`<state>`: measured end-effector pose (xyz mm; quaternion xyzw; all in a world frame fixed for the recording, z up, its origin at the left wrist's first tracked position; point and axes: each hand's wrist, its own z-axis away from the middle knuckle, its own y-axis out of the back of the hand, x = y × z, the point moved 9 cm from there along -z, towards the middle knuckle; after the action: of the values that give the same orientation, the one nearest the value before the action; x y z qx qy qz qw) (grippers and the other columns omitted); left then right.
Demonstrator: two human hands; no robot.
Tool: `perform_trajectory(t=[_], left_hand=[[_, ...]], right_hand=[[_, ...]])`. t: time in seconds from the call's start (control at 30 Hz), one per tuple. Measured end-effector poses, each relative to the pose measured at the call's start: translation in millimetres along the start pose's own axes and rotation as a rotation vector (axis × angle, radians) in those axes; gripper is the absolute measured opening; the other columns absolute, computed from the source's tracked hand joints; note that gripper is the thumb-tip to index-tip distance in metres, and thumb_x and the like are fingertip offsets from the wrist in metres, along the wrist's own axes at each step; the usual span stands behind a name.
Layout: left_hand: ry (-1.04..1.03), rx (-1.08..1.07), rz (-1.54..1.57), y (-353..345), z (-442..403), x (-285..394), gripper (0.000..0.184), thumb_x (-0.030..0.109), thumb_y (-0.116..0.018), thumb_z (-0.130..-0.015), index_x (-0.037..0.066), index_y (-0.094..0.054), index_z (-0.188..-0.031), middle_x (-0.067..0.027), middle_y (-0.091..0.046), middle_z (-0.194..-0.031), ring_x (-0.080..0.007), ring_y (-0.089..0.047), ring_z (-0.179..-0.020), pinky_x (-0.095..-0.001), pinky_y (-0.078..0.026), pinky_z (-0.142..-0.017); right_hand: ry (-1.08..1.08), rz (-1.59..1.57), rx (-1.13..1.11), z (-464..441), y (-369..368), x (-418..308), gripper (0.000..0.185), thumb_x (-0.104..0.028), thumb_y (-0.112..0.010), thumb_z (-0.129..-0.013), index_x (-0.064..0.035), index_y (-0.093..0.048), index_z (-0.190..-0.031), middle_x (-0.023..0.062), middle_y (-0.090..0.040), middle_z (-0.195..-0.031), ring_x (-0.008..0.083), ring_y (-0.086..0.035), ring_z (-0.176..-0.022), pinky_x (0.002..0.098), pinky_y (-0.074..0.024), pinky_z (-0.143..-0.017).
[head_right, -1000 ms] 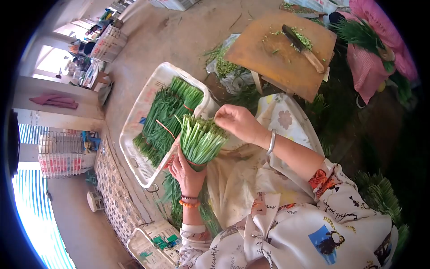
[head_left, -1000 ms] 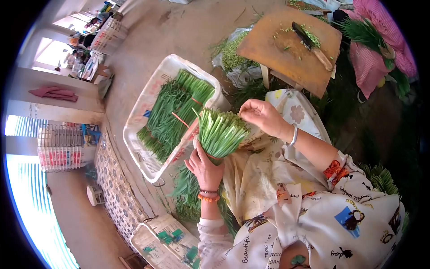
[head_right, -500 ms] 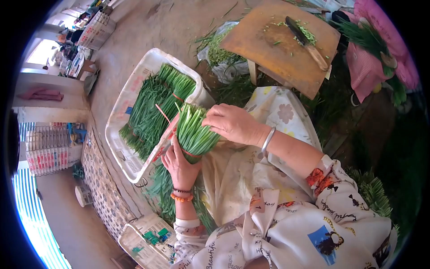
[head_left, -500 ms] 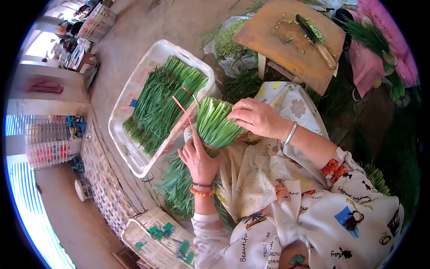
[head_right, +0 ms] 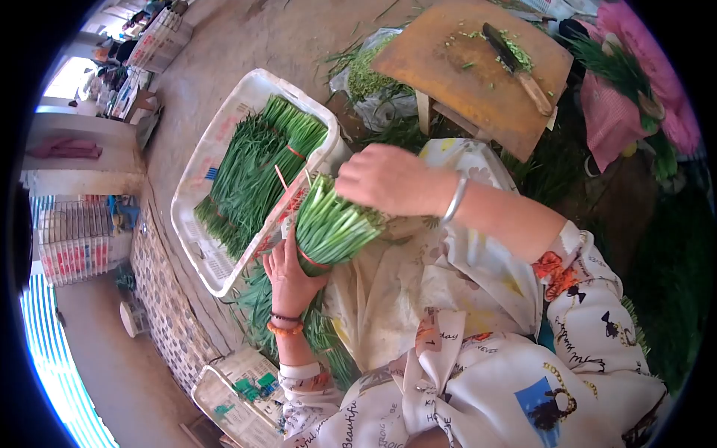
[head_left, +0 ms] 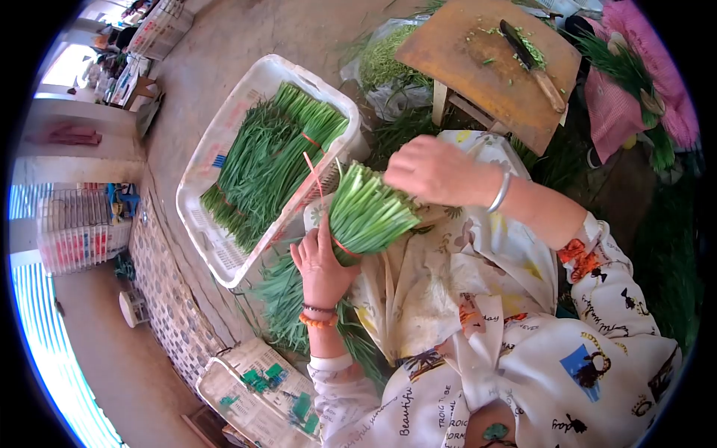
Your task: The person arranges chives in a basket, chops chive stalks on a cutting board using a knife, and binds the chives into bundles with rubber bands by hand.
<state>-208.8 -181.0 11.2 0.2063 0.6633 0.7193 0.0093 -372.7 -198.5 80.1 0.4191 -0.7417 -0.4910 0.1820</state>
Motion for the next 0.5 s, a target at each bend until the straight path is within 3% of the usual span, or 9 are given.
perform_trajectory(t=[0.13, 0.27, 0.33, 0.37, 0.4, 0.47, 0.5], left_hand=[[0.079, -0.011, 0.068, 1.9, 1.9, -13.1, 0.099, 0.023, -0.075, -0.046, 0.011, -0.025, -0.131, -0.0116, -0.044, -0.107, -0.0293, -0.041, -0.103, -0.0456, -0.022, -0.095], [0.089, 0.017, 0.108, 5.7, 8.6, -28.4, 0.096, 0.022, -0.074, -0.048, 0.01, -0.025, -0.13, -0.0128, -0.045, -0.106, -0.0301, -0.041, -0.101, -0.0443, -0.025, -0.093], [0.078, 0.053, 0.151, 7.2, 13.8, -36.5, 0.094, 0.021, -0.074, -0.048, 0.009, -0.027, -0.129, -0.0134, -0.045, -0.104, -0.03, -0.042, -0.099, -0.0449, -0.026, -0.091], [0.123, 0.051, 0.187, 5.3, 16.8, -44.6, 0.095, 0.02, -0.074, -0.048, 0.008, -0.025, -0.129, -0.0141, -0.044, -0.105, -0.0309, -0.041, -0.099, -0.044, -0.027, -0.091], [0.167, 0.048, 0.224, 3.1, 19.7, -51.4, 0.096, 0.019, -0.074, -0.048, 0.007, -0.024, -0.13, -0.0148, -0.043, -0.106, -0.0318, -0.04, -0.099, -0.0431, -0.027, -0.09], [0.178, 0.061, 0.253, 0.5, 22.7, -54.1, 0.098, 0.019, -0.074, -0.049, 0.008, -0.021, -0.13, -0.0154, -0.042, -0.107, -0.0333, -0.039, -0.1, -0.0437, -0.027, -0.09], [0.186, 0.079, 0.246, -0.8, 23.8, -54.0, 0.098, 0.02, -0.074, -0.049, 0.008, -0.021, -0.131, -0.0156, -0.042, -0.108, -0.0333, -0.039, -0.1, -0.0437, -0.027, -0.09]], right_hand=[[-0.057, 0.061, 0.11, 18.4, 36.5, 28.3, 0.009, -0.01, -0.05, -0.071, -0.0073, -0.05, -0.079, 0.0031, -0.048, -0.073, 0.0173, -0.052, -0.074, 0.0293, -0.0414, -0.066], [-0.445, 0.152, 0.14, 59.1, 84.9, 95.0, 0.008, -0.006, -0.052, -0.075, -0.0028, -0.049, -0.082, 0.011, -0.051, -0.078, 0.0266, -0.053, -0.076, 0.0338, -0.043, -0.064], [-0.532, 0.215, 0.195, 77.5, 106.2, 116.8, 0.009, -0.009, -0.052, -0.077, -0.0026, -0.049, -0.083, 0.013, -0.051, -0.08, 0.0293, -0.052, -0.077, 0.0353, -0.0427, -0.065], [-0.692, 0.147, 0.275, 95.5, 110.5, 133.5, 0.009, -0.008, -0.05, -0.077, -0.0033, -0.05, -0.085, 0.0131, -0.051, -0.08, 0.03, -0.052, -0.076, 0.0376, -0.0417, -0.066], [-0.688, 0.145, 0.278, 102.3, 105.6, 137.0, 0.009, -0.008, -0.05, -0.077, -0.0033, -0.05, -0.085, 0.0131, -0.051, -0.08, 0.03, -0.052, -0.076, 0.0376, -0.0417, -0.066], [-0.817, 0.276, 0.055, 118.8, 74.1, 151.9, 0.01, -0.005, -0.049, -0.075, -0.0026, -0.049, -0.085, 0.0131, -0.051, -0.081, 0.0311, -0.051, -0.075, 0.0388, -0.0408, -0.066], [-0.758, 0.417, -0.087, 114.4, 52.6, 142.5, 0.013, -0.003, -0.05, -0.071, -0.0025, -0.048, -0.084, 0.0125, -0.05, -0.083, 0.0308, -0.05, -0.079, 0.04, -0.0396, -0.066]])
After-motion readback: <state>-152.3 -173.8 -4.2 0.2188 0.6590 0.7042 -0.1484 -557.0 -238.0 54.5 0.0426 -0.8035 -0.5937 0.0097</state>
